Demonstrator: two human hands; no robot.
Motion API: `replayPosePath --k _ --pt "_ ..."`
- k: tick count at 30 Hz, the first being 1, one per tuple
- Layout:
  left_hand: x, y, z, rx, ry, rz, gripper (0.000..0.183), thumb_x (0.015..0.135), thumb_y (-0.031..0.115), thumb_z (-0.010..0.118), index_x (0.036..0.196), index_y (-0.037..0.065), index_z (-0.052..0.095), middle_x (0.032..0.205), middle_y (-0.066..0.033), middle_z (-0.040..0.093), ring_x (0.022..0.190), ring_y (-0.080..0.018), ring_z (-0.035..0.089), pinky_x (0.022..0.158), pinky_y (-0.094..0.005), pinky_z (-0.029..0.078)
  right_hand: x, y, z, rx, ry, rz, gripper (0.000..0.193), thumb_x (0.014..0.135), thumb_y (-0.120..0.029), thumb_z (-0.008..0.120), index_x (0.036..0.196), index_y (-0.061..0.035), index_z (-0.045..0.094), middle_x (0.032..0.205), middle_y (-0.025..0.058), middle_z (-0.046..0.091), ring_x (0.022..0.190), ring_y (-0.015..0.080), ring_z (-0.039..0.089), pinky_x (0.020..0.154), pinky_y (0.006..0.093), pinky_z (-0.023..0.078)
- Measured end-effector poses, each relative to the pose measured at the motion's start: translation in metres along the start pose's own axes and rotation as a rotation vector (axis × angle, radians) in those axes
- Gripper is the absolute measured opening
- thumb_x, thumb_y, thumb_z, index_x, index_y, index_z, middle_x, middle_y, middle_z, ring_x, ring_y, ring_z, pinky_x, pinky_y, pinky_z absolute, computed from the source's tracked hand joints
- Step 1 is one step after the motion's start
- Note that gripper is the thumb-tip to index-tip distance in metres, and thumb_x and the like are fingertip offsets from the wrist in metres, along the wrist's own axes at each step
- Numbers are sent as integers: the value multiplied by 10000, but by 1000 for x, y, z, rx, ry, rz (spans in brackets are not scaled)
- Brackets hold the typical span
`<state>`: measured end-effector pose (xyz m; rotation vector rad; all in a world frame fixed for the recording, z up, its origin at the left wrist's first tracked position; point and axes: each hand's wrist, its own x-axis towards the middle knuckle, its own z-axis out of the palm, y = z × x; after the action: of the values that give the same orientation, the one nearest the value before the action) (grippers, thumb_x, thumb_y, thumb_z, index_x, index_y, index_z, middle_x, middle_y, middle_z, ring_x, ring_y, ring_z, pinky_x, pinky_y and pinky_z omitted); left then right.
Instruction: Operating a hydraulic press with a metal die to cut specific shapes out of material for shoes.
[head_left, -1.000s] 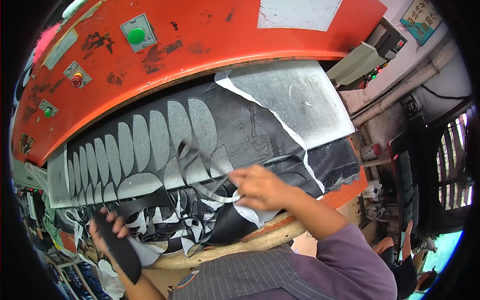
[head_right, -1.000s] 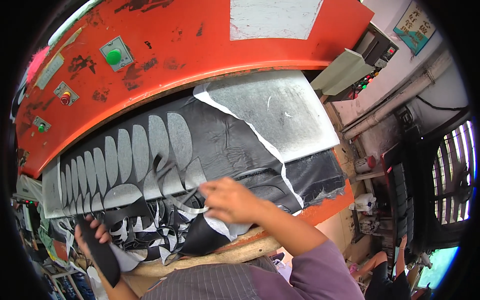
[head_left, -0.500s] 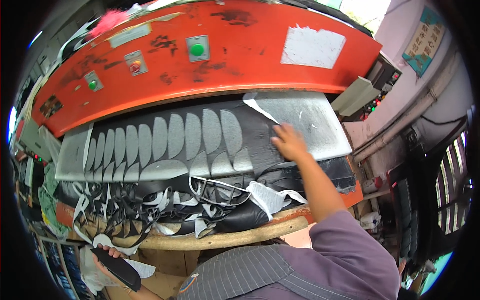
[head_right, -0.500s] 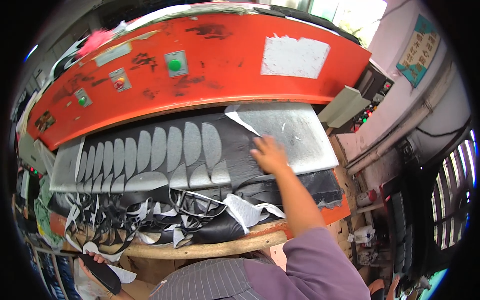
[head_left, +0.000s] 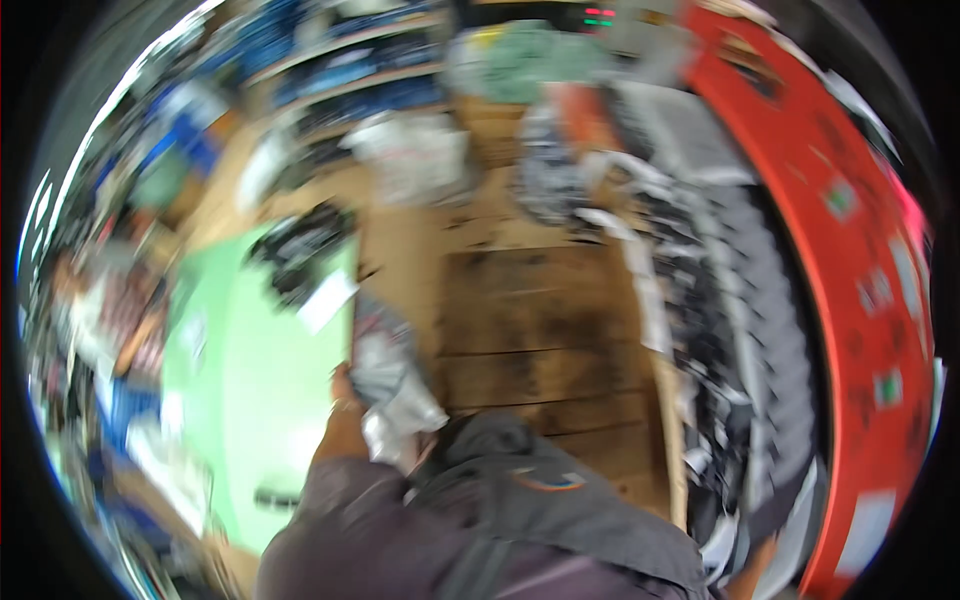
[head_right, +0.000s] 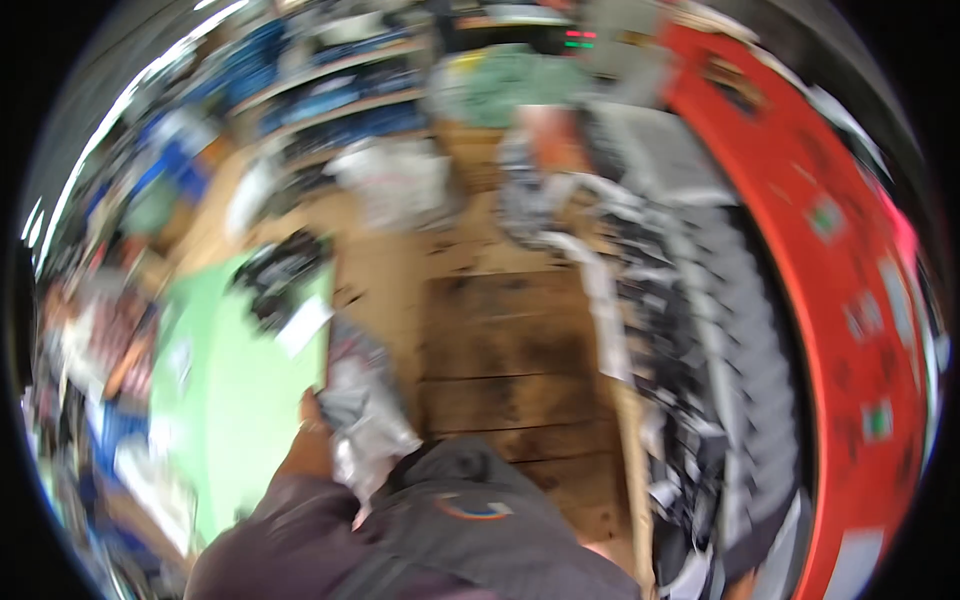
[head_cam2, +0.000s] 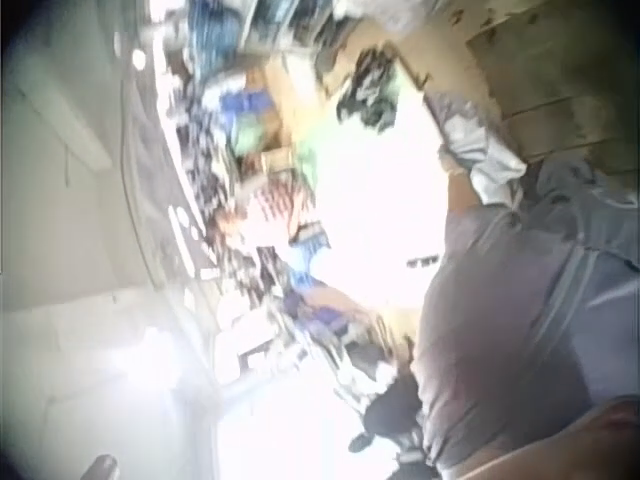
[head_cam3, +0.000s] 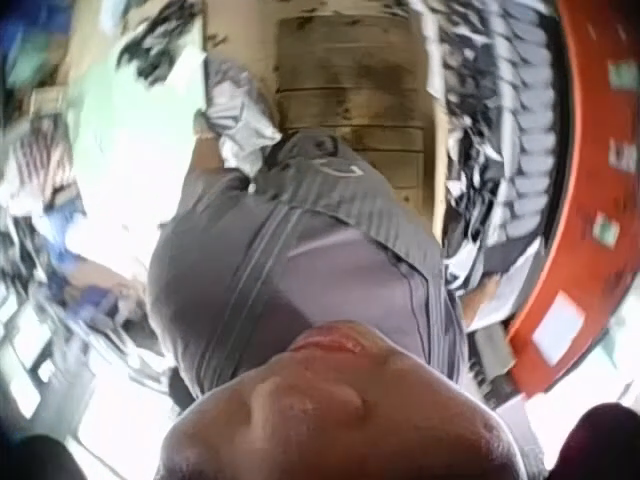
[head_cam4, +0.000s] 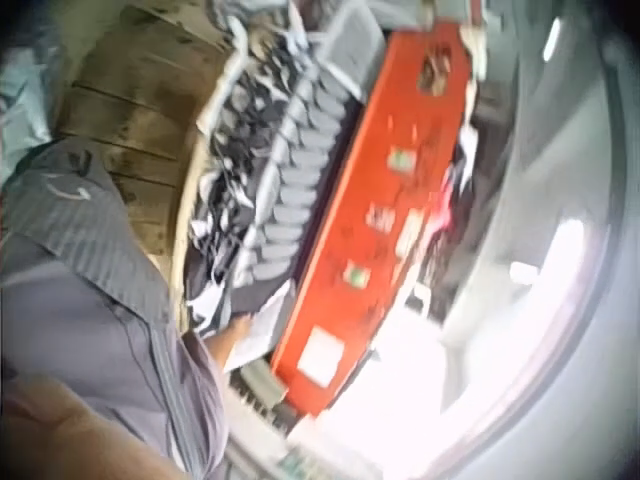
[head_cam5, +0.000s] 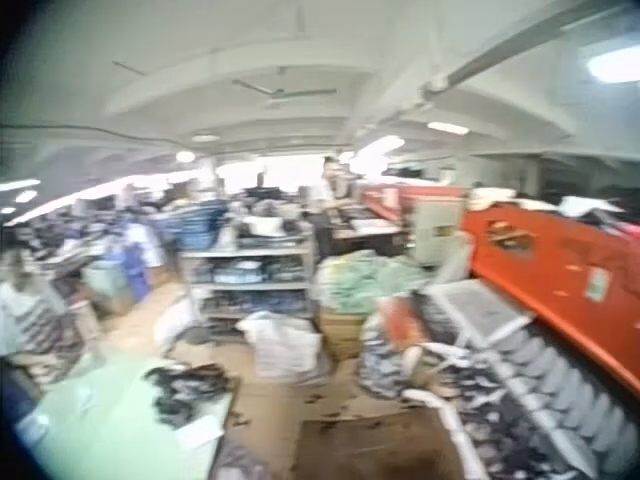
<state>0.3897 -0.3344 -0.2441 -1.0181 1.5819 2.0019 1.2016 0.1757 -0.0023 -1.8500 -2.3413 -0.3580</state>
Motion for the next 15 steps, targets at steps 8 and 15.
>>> replayPosePath --k 8,15 --pt "-82 71 -355 -1093 581 315 657 835 434 621 1311 18 445 1287 -181 520 1091 -336 563 960 -495 449 203 -351 68 347 -318 -593 380 891 -214 540 1170 37 602 1178 182 609 992 288 609 867 402 488" --pt "-91 64 -439 -806 1344 262 655 763 448 657 1147 -69 541 1051 -228 623 903 -327 627 785 -442 507 244 -537 57 440 -500 -690 428 867 -305 590 1111 44 631 1115 176 629 927 280 628 809 402 505"
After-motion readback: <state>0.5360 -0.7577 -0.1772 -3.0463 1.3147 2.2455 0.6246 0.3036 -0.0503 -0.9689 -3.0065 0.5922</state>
